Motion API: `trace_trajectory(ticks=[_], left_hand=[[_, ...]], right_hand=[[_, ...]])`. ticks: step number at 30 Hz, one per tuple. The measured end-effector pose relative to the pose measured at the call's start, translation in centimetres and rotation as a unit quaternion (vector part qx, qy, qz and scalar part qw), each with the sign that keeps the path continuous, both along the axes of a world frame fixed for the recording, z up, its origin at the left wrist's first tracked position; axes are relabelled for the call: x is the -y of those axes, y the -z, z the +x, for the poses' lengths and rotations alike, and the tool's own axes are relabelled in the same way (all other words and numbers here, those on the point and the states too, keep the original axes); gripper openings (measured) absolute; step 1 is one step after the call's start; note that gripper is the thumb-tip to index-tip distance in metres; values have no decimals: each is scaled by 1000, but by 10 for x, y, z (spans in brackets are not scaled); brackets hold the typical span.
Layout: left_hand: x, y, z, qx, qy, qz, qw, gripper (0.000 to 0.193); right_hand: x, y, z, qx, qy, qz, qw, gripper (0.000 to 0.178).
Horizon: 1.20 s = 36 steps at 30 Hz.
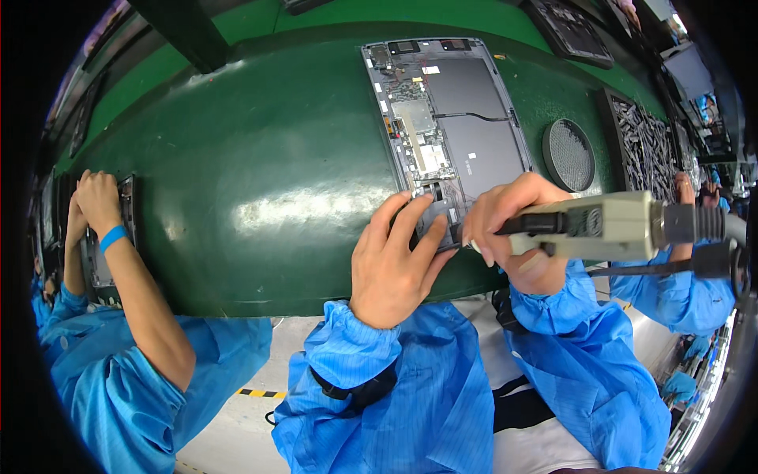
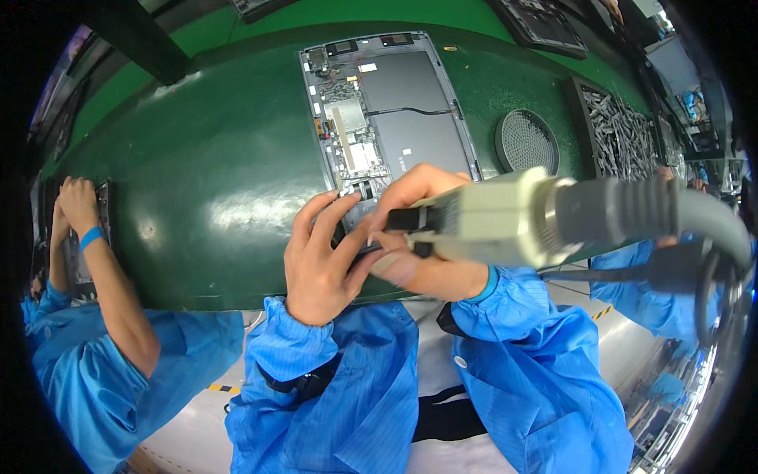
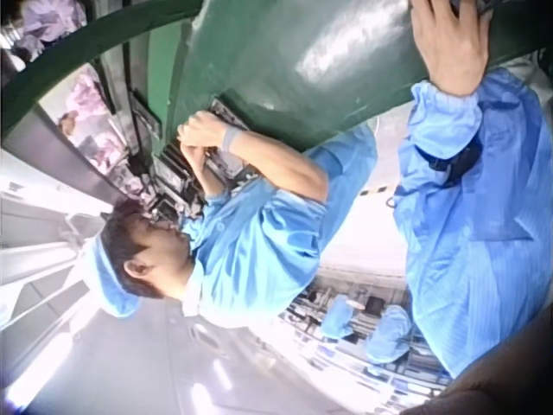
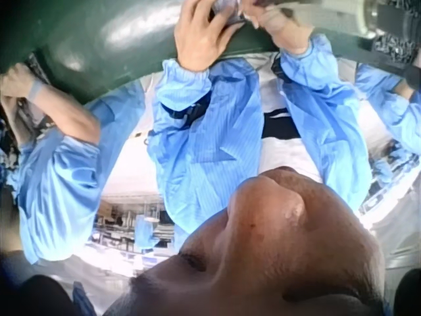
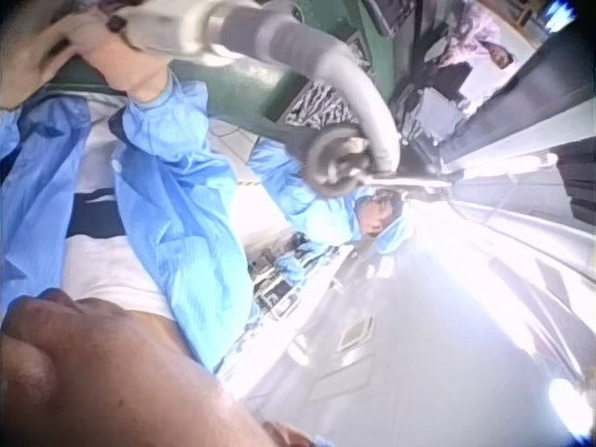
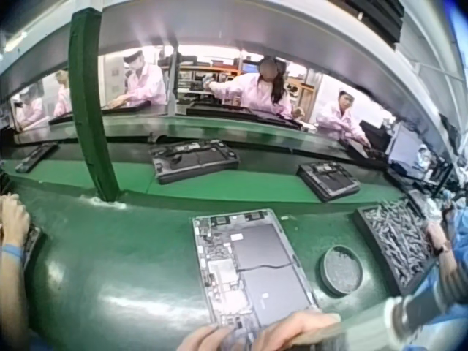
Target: The person picks up a tablet from a conveyor belt, presses a component into the casing by hand, and drives screws into it using a power screwdriver before returning it to the belt.
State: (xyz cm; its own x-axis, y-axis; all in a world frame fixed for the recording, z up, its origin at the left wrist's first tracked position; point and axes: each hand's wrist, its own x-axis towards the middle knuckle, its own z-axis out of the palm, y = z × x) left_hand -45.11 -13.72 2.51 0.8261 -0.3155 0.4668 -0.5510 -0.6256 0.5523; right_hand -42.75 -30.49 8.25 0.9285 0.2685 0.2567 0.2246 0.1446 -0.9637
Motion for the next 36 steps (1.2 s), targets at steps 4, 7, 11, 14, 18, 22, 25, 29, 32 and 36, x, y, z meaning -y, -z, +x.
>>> trace_trajectory(ticks=[4,7,11,14,18,22,25,29,32,36], left_hand=[[1,-1,1,6,14,9,1000,42],[4,-2,0,12,5,12,1000,39],[9,-2,-2,10,-17,22,1000,37],[9,-5,-6,23,-18,31,999,37],[15,1,-6,83,5,72,994,35],[10,-7,-4,82,7,91,992,34],[6,-20,-9,74,-14,94,993,42],[4,-11,-11,-96,-111,-10,989,67],[2,-7,-11,-116,-112,-50,986,67],[-11,-18,26,-197,-97,-129,967,61]], right_hand=[[-1,-8,-2,38,-20,-86,995,43],[-4,1,-2,58,23,-55,996,45],[34,7,-1,45,104,236,965,46],[98,4,-3,39,239,186,952,37],[156,8,-5,21,370,95,924,35],[168,14,-10,38,478,-73,874,39],[153,15,-36,138,599,-220,757,38],[113,24,-51,-27,344,-275,897,30],[88,29,-37,-176,221,-138,949,55],[84,30,-11,-308,138,38,941,42]])
